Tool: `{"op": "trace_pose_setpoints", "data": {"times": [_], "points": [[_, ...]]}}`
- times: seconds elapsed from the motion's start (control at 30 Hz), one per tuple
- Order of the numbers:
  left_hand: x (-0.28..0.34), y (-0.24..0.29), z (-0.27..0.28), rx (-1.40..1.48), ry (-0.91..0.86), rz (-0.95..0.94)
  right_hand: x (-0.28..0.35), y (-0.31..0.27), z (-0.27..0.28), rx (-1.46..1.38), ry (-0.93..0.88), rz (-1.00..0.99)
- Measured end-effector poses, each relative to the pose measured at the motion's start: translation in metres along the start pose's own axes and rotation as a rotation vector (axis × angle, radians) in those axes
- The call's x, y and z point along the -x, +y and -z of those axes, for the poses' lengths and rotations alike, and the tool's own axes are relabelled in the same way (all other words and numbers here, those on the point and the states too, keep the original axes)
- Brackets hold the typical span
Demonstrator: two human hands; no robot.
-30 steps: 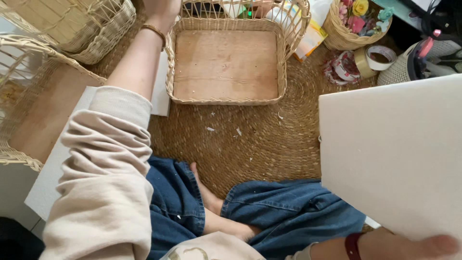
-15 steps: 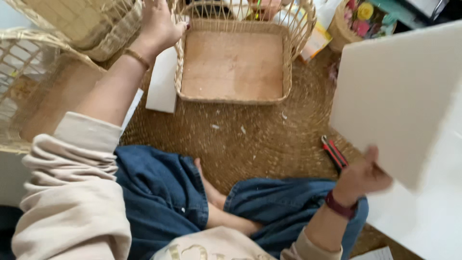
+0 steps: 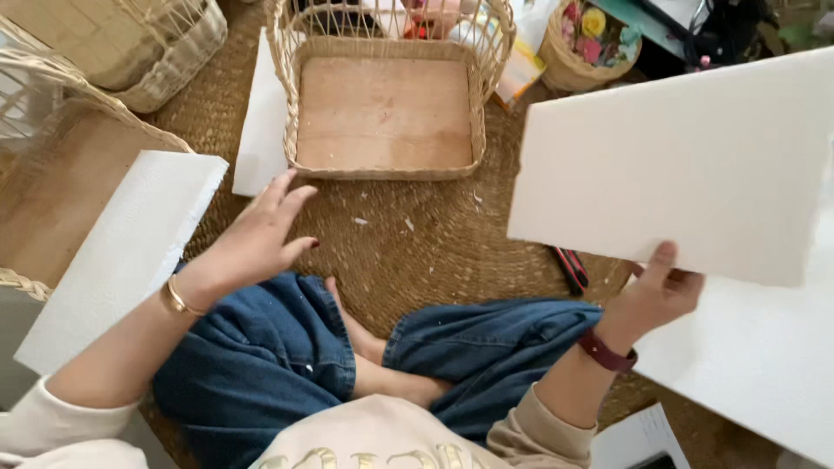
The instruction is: The person places rectangular white foam blocks into wicker baskets by hand, fitting them into the base of each basket while sitting on a woven floor mat.
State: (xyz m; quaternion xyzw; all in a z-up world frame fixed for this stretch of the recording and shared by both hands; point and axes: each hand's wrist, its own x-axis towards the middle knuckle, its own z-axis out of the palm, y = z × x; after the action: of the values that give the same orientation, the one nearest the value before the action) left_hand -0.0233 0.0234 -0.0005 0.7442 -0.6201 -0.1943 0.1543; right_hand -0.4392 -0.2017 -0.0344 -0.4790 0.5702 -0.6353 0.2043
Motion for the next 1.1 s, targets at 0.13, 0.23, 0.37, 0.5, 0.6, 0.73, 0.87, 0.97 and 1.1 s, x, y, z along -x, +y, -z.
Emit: {"op": "trace_pose_setpoints", "data": {"times": [0.13, 0.23, 0.37, 0.5, 0.6, 0.73, 0.87, 0.97, 1.1], "points": [[0.019, 0.034, -0.005, 0.013, 0.020, -0.044, -0.003, -0.038, 0.025, -0.164, 0.066, -0.296], [0.023, 0.050, -0.021, 0.142, 0.128, -0.089, -0.004, -0.044, 0.041, -0.275, 0.032, -0.433], [0.019, 0.056, -0.060, 0.220, 0.190, -0.022, -0.007, -0.032, 0.043, -0.492, -0.060, -0.431], [0.013, 0.063, -0.090, 0.141, -0.063, 0.199, -0.010, -0.014, 0.039, -0.285, -0.190, -0.528], [-0.011, 0.036, -0.101, 0.077, -0.043, 0.384, 0.002, 0.006, 0.024, -0.142, -0.396, -0.589], [-0.058, -0.035, -0.091, 0.016, 0.137, 0.468, 0.003, 0.049, 0.004, 0.043, -0.524, -0.664], [-0.103, -0.083, -0.072, 0.138, 0.182, 0.745, -0.009, 0.079, -0.001, 0.300, -0.456, -0.433], [-0.128, -0.109, -0.077, 0.205, 0.256, 0.846, -0.008, 0.083, -0.001, 0.530, -0.395, -0.209], [-0.148, -0.135, -0.106, 0.304, 0.326, 0.786, -0.017, 0.120, -0.006, 0.615, -0.224, 0.484]]}}
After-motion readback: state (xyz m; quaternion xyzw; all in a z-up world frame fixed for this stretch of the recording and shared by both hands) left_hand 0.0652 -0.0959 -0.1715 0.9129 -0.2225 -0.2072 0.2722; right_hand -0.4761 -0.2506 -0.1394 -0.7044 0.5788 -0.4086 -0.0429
